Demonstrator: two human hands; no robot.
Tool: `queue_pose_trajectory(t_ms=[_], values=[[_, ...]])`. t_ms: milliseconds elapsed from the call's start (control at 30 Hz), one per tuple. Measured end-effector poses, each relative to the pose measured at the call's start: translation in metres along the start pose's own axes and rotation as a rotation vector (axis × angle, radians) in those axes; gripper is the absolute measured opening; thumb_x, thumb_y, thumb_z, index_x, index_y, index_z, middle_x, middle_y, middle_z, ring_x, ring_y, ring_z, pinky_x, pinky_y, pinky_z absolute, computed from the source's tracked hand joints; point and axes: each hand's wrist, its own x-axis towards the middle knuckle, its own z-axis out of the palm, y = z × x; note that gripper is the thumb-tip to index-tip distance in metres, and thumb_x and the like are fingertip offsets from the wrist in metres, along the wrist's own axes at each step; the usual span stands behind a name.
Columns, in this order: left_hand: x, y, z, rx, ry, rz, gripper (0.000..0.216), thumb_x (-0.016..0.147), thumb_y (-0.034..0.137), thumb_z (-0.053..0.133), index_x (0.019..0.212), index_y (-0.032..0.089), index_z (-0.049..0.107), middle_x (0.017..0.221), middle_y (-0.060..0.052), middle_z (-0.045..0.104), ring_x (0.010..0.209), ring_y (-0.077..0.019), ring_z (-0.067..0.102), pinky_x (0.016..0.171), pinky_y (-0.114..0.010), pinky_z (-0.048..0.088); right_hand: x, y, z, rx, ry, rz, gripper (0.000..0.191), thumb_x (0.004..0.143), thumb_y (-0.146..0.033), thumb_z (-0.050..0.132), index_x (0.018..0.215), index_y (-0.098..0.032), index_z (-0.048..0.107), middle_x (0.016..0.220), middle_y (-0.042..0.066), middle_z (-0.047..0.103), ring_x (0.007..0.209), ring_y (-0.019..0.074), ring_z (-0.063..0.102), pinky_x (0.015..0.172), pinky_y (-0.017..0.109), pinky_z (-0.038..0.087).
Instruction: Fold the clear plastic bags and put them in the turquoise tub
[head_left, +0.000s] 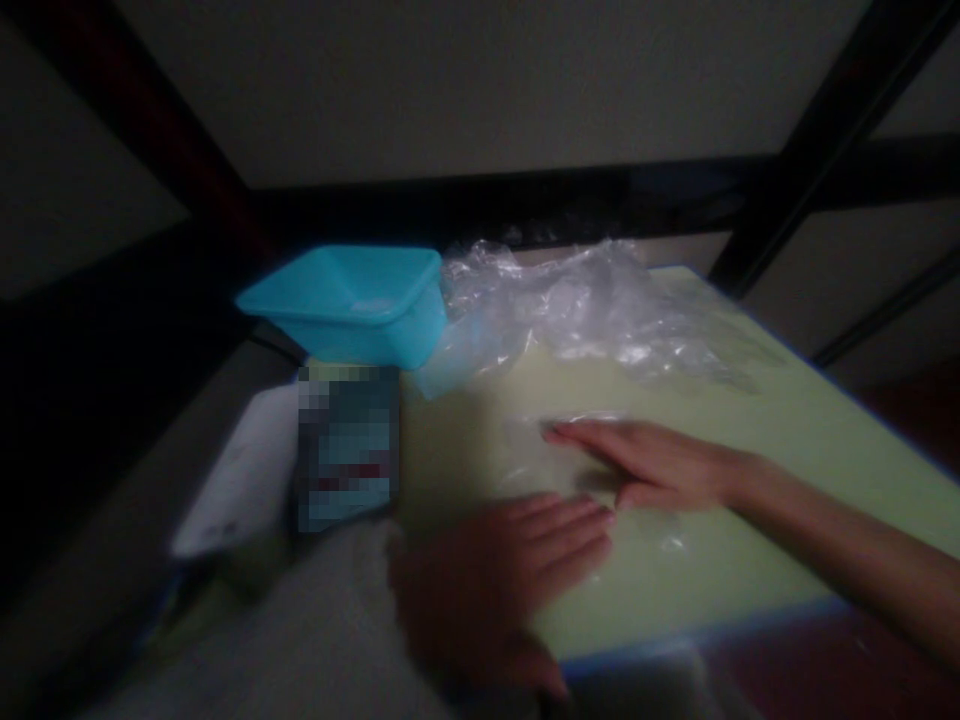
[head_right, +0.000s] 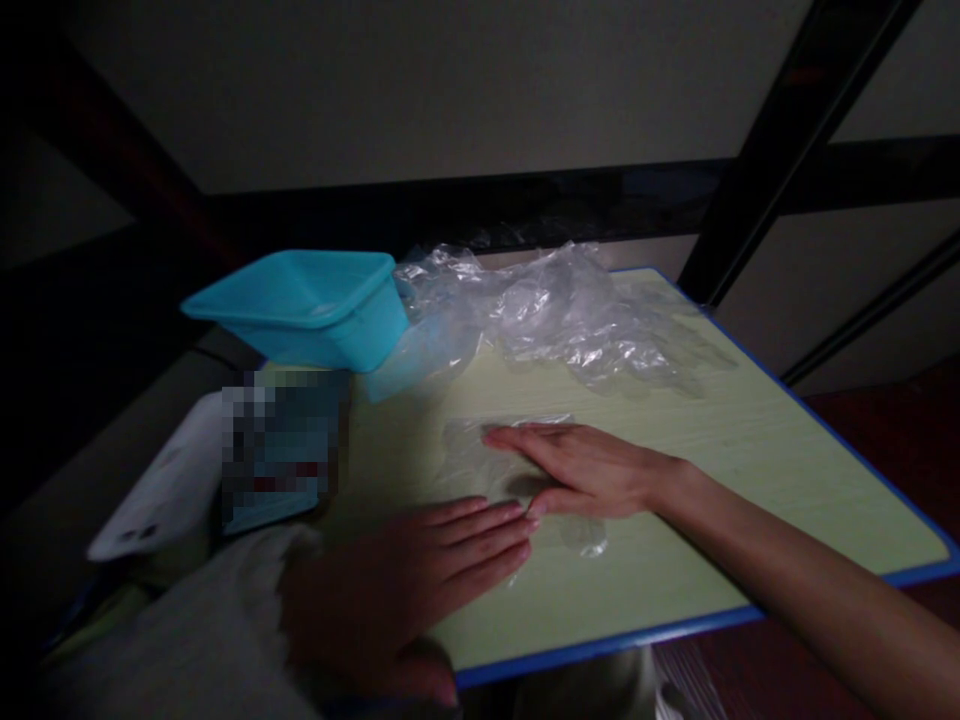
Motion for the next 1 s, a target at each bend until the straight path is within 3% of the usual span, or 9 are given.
queue_pose_trajectory(t_ms=[400, 533, 633, 733, 833, 1000], values=[[0.002, 0.001, -0.001, 0.119, -0.040, 0.039, 0.073, 0.087, 0.069, 0.030, 0.139, 0.018, 0.041, 0.152, -0.015, 0.024, 0.141, -0.0321, 0.021, 0.113, -0.050, 0.023, 0.000, -0.001, 0.000, 0.032, 0.007, 0.015, 0.071, 0.092, -0.058, 0.036, 0.149, -0.022, 0.015, 0.150, 0.012, 0.033, 0.134, 0.0252, 0.037, 0.107, 0.046, 0.035], [0.001, 0.003, -0.006, 0.203, 0.020, 0.111, 0.063, 0.094, 0.058, 0.027, 0.135, 0.014, 0.044, 0.150, -0.015, 0.031, 0.140, -0.0278, 0.026, 0.116, -0.046, 0.020, -0.002, -0.001, -0.002, 0.039, 0.118, -0.044, 0.063, 0.095, -0.048, 0.041, 0.149, -0.024, 0.019, 0.151, 0.009, 0.032, 0.137, 0.0231, 0.031, 0.110, 0.046, 0.032], [-0.003, -0.007, -0.008, 0.299, 0.186, 0.019, 0.058, 0.098, 0.046, 0.027, 0.138, 0.006, 0.035, 0.150, -0.017, 0.030, 0.142, -0.0230, 0.020, 0.118, -0.040, 0.015, -0.004, 0.000, -0.004, 0.014, 0.226, -0.049, 0.048, 0.097, -0.032, 0.043, 0.144, -0.026, 0.033, 0.148, 0.005, 0.038, 0.136, 0.0191, 0.035, 0.110, 0.041, 0.034], [-0.005, -0.025, -0.008, 0.305, 0.305, -0.161, 0.052, 0.098, 0.033, 0.026, 0.142, 0.005, 0.026, 0.152, -0.016, 0.027, 0.143, -0.0211, 0.017, 0.117, -0.039, 0.019, -0.004, 0.003, -0.003, -0.009, 0.209, -0.023, 0.040, 0.098, -0.023, 0.041, 0.138, -0.024, 0.044, 0.145, 0.006, 0.042, 0.132, 0.0177, 0.040, 0.109, 0.040, 0.036], [-0.003, -0.038, -0.007, 0.266, 0.257, -0.278, 0.049, 0.097, 0.025, 0.027, 0.143, 0.007, 0.025, 0.153, -0.014, 0.025, 0.143, -0.0186, 0.017, 0.117, -0.038, 0.021, -0.005, 0.007, 0.001, -0.020, 0.143, -0.008, 0.042, 0.098, -0.023, 0.040, 0.139, -0.022, 0.042, 0.146, 0.006, 0.040, 0.133, 0.0171, 0.039, 0.110, 0.039, 0.035], [0.002, -0.043, -0.005, 0.260, 0.154, -0.293, 0.051, 0.096, 0.022, 0.029, 0.142, 0.003, 0.025, 0.152, -0.018, 0.025, 0.143, -0.0211, 0.016, 0.117, -0.040, 0.021, -0.006, 0.010, 0.004, -0.070, 0.080, 0.012, 0.047, 0.098, -0.025, 0.040, 0.144, -0.023, 0.033, 0.149, 0.007, 0.036, 0.136, 0.0171, 0.033, 0.112, 0.040, 0.032]])
